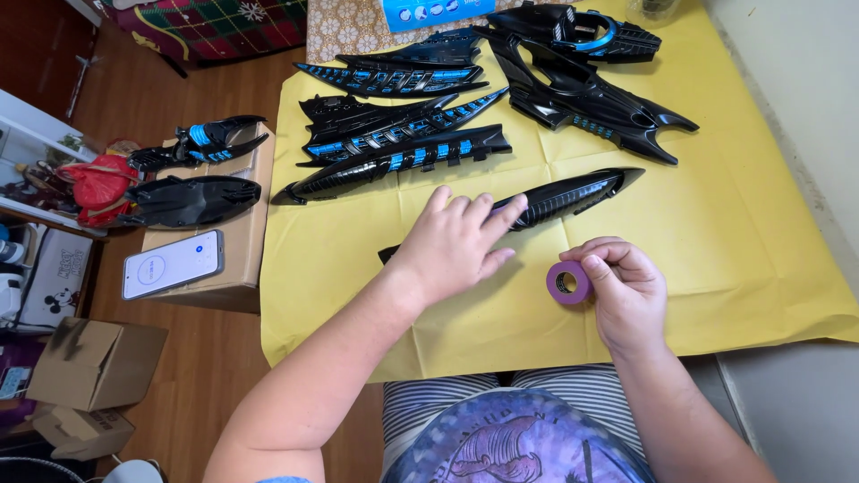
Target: Applying purple adhesive tape to black plastic prop armor pieces for decoration or assembly.
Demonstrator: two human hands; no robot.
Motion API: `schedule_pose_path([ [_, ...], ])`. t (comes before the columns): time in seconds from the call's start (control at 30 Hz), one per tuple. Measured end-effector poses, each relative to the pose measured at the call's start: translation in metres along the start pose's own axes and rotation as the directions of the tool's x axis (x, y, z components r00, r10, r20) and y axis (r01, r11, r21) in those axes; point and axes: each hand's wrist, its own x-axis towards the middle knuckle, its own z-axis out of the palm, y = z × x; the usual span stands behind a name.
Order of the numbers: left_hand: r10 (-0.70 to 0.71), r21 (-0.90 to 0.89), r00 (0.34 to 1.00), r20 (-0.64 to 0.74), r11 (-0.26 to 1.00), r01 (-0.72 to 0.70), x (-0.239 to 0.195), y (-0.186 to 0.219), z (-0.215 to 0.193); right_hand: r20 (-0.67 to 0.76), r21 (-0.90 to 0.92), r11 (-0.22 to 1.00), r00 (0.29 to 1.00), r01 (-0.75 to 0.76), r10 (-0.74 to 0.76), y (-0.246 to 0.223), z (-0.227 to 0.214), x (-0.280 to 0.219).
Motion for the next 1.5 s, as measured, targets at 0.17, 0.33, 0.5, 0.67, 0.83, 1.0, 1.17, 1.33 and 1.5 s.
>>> schedule_pose_path([
  [0.17, -0.153, -0.247, 0.955, 0.256, 0.944, 0.217, -0.004, -0.013, -0.027, -0.023, 0.013, 1.000, 1.000, -0.014, 0.014, 0.000, 0.000, 0.000],
  [0.33, -0.245, -0.276, 0.876, 0.416, 0.884, 0.379, -0.009, -0.015, -0.017, -0.001, -0.026, 0.999, 0.999, -0.033, 0.033, -0.001, 0.004, 0.000],
  [0.5, -0.331, -0.410, 0.759, 0.560, 0.686, 0.601, 0.008, -0.020, -0.066, -0.024, -0.003, 1.000, 0.999, -0.025, 0.025, 0.003, -0.002, -0.001],
  [0.67, -0.329, -0.505, 0.727, 0.603, 0.549, 0.666, 0.008, -0.029, -0.065, -0.022, 0.006, 0.999, 0.999, -0.032, 0.032, 0.001, 0.000, -0.001],
  [0.83, -0.292, -0.545, 0.721, 0.629, 0.495, 0.676, 0.004, -0.028, -0.069, 0.007, 0.000, 0.999, 0.999, -0.053, 0.053, -0.002, 0.003, 0.002],
  [1.0, -0.260, -0.587, 0.777, 0.573, 0.531, 0.611, 0.003, -0.020, -0.081, 0.057, 0.031, 0.997, 0.996, -0.074, 0.072, -0.006, 0.012, 0.006],
  [1.17, -0.258, -0.557, 0.795, 0.550, 0.596, 0.579, -0.002, -0.015, -0.074, 0.150, 0.017, 0.995, 0.984, -0.102, 0.098, -0.001, 0.012, 0.017],
  [1.33, -0.239, -0.561, 0.821, 0.518, 0.629, 0.538, -0.006, -0.012, -0.070, 0.202, -0.022, 0.991, 0.970, -0.131, 0.133, 0.001, 0.016, 0.021],
  [1.5, -0.225, -0.555, 0.840, 0.494, 0.662, 0.504, -0.005, -0.007, -0.078, 0.192, 0.030, 0.993, 0.975, -0.115, 0.108, 0.011, 0.008, 0.024],
])
